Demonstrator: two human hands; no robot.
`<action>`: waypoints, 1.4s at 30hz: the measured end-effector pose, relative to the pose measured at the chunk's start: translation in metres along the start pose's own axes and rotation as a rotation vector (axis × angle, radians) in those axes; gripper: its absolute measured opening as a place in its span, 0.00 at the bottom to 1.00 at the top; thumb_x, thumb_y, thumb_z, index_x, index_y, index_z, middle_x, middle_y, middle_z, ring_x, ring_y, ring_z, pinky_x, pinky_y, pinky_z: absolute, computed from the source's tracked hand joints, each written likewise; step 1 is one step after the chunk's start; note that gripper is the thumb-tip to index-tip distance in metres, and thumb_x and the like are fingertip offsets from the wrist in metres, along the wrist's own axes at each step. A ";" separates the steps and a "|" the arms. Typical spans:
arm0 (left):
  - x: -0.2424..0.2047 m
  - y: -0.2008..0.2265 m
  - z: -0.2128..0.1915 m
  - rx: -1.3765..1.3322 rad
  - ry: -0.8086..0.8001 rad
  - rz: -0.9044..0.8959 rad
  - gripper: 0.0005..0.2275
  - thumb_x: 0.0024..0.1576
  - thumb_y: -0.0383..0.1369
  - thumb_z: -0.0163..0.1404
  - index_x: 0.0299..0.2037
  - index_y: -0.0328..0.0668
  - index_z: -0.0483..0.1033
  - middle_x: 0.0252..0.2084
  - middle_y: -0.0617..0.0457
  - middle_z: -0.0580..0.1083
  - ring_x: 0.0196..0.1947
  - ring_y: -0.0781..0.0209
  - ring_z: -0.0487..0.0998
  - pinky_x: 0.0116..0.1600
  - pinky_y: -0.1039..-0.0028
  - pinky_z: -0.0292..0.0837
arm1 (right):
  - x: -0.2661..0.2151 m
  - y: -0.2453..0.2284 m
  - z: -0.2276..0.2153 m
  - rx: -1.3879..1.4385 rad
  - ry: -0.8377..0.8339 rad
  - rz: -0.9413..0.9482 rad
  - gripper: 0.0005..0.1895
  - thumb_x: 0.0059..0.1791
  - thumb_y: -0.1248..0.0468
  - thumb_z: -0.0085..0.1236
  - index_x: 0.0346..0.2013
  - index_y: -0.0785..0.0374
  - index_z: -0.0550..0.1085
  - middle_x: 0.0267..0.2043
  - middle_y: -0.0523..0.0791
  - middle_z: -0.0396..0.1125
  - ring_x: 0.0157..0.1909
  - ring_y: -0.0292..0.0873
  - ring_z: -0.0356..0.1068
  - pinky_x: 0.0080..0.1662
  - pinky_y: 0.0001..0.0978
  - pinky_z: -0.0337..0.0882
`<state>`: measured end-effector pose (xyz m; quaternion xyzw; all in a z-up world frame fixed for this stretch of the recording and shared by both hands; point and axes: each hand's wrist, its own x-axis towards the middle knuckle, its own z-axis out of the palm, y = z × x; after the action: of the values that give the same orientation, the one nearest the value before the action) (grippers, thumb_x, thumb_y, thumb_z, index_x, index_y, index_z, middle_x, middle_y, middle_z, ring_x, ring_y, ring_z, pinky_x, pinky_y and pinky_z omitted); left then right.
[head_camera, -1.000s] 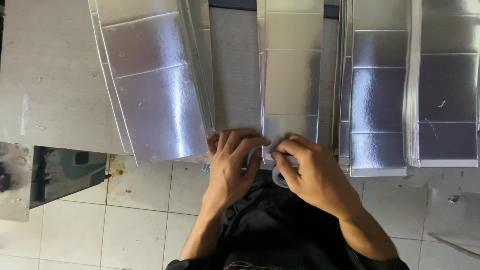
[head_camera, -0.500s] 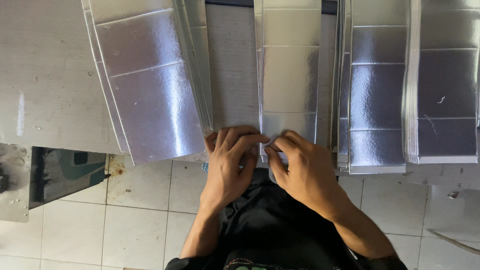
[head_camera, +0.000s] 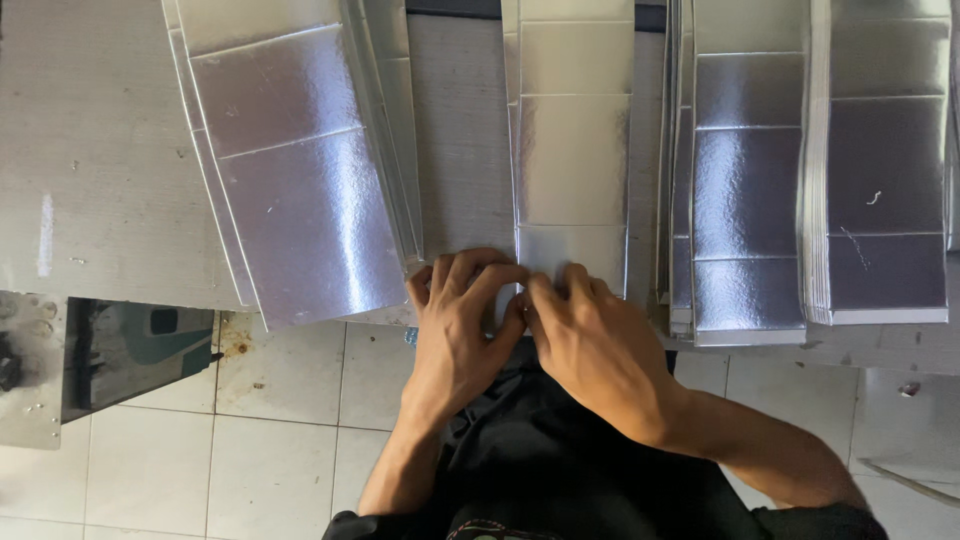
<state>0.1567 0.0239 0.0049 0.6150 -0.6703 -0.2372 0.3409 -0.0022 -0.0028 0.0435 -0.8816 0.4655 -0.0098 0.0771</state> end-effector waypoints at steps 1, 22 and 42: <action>0.001 0.000 -0.001 -0.001 -0.003 0.004 0.10 0.53 0.30 0.56 0.45 0.54 0.79 0.46 0.54 0.74 0.47 0.53 0.72 0.57 0.55 0.55 | -0.001 0.001 -0.002 0.000 0.002 0.005 0.10 0.56 0.55 0.51 0.36 0.57 0.74 0.31 0.45 0.66 0.28 0.51 0.77 0.24 0.36 0.75; 0.002 0.010 -0.006 0.015 -0.049 -0.020 0.10 0.56 0.32 0.51 0.44 0.63 0.79 0.49 0.65 0.72 0.50 0.60 0.70 0.59 0.59 0.50 | -0.043 0.075 -0.002 0.285 0.106 0.158 0.11 0.52 0.55 0.60 0.31 0.57 0.75 0.28 0.38 0.69 0.19 0.38 0.64 0.21 0.31 0.61; 0.001 0.030 0.019 0.112 0.064 -0.074 0.08 0.58 0.41 0.51 0.42 0.52 0.72 0.50 0.54 0.69 0.53 0.54 0.68 0.58 0.59 0.51 | -0.038 0.067 -0.002 0.175 0.131 0.147 0.08 0.52 0.56 0.58 0.38 0.54 0.79 0.36 0.37 0.73 0.26 0.41 0.71 0.24 0.35 0.68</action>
<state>0.1227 0.0245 0.0149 0.6648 -0.6481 -0.1918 0.3183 -0.0786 -0.0089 0.0376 -0.8324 0.5304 -0.1023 0.1238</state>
